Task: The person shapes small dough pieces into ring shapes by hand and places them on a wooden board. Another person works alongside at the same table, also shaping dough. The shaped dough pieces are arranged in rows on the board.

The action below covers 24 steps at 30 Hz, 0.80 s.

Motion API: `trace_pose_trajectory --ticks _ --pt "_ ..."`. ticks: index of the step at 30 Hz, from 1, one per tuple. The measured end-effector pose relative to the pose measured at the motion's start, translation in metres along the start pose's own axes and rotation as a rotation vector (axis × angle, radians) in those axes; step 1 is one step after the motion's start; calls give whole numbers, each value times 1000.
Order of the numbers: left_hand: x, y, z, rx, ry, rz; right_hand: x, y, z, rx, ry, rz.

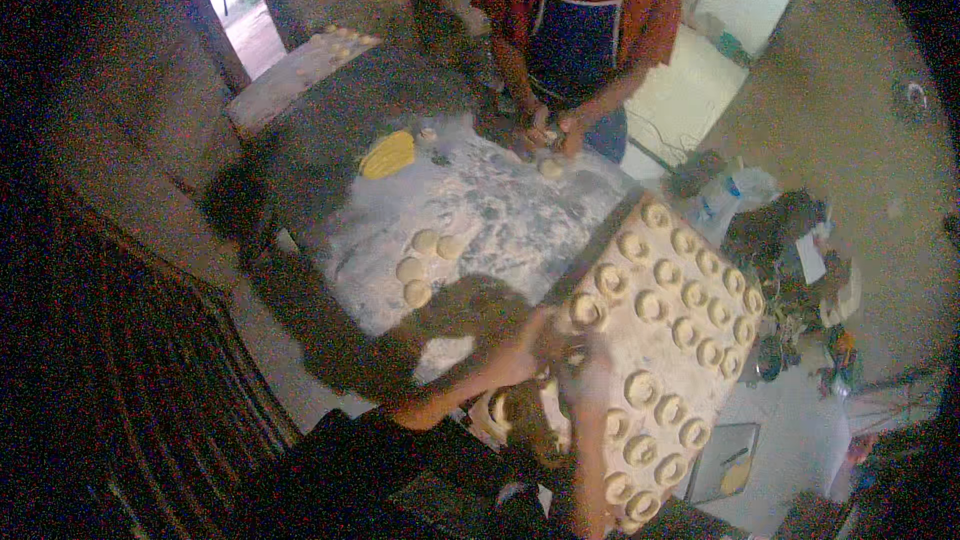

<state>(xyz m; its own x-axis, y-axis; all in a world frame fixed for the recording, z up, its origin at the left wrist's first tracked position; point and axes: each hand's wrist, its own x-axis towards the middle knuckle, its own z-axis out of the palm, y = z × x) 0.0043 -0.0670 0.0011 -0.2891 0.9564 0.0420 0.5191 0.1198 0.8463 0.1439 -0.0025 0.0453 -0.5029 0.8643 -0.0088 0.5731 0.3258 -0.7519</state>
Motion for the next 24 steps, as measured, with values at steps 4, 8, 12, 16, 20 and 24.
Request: trace_pose_trajectory --ticks 4,8,12,16,20,24 --pt "-61 -135 -71 126 522 20 47 -43 133 -142 -405 -200" --pt "-90 -177 -124 94 439 -311 55 -111 202 -287 -254 -499" --pt "-88 -191 -142 260 430 -318 55 -143 205 91 -426 -287" --pt "-73 -192 -168 -349 358 -9 61 -113 197 492 -549 -109" --pt "-59 -150 -210 -659 189 35 54 -149 192 337 -245 -67" --pt "-26 -168 -185 -250 411 125 85 -158 220 300 -33 -289"
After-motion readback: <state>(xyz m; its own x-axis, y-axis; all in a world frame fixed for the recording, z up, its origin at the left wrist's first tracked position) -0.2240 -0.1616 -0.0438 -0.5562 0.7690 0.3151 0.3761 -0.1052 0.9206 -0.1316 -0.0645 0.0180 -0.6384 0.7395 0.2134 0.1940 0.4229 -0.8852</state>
